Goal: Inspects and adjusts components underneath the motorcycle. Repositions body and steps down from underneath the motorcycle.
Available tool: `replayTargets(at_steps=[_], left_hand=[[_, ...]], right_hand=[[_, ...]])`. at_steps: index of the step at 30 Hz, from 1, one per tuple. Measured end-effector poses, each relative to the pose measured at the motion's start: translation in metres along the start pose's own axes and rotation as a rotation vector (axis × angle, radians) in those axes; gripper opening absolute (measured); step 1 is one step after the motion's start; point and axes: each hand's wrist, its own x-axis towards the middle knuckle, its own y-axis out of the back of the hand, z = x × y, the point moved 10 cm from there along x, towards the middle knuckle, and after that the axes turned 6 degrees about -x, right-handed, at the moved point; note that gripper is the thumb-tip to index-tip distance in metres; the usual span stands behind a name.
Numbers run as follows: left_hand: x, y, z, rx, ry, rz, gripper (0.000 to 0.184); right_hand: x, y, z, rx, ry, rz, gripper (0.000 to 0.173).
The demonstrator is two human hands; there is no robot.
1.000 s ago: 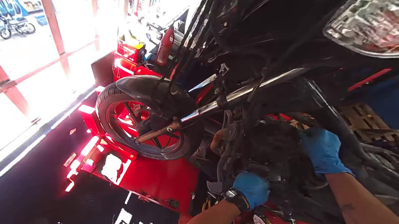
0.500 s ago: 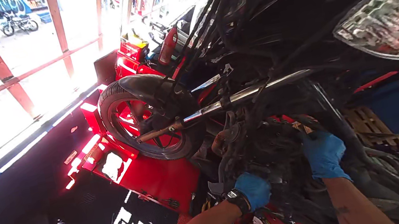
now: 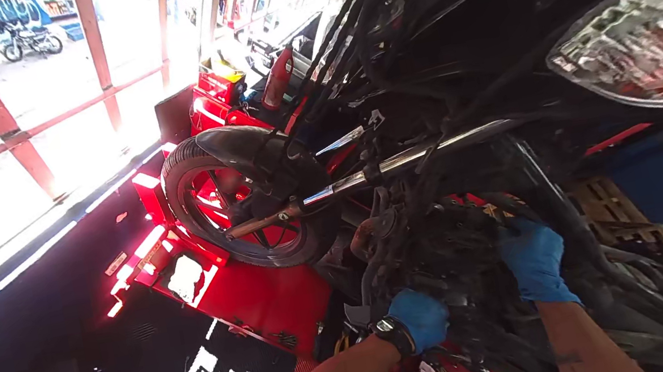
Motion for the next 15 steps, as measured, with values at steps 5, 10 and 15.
replayTargets(at_steps=[5, 10, 15], left_hand=[[-0.006, 0.006, 0.004, 0.015, -0.004, -0.017, 0.033], [-0.005, 0.007, 0.004, 0.009, -0.001, -0.018, 0.032], [0.0, -0.001, 0.0, 0.029, 0.0, -0.002, 0.032]], right_hand=[[0.003, -0.002, 0.007, -0.05, -0.072, 0.016, 0.039], [0.001, 0.004, 0.009, 0.02, -0.029, 0.023, 0.037], [0.002, -0.008, 0.005, -0.032, -0.023, -0.013, 0.028]])
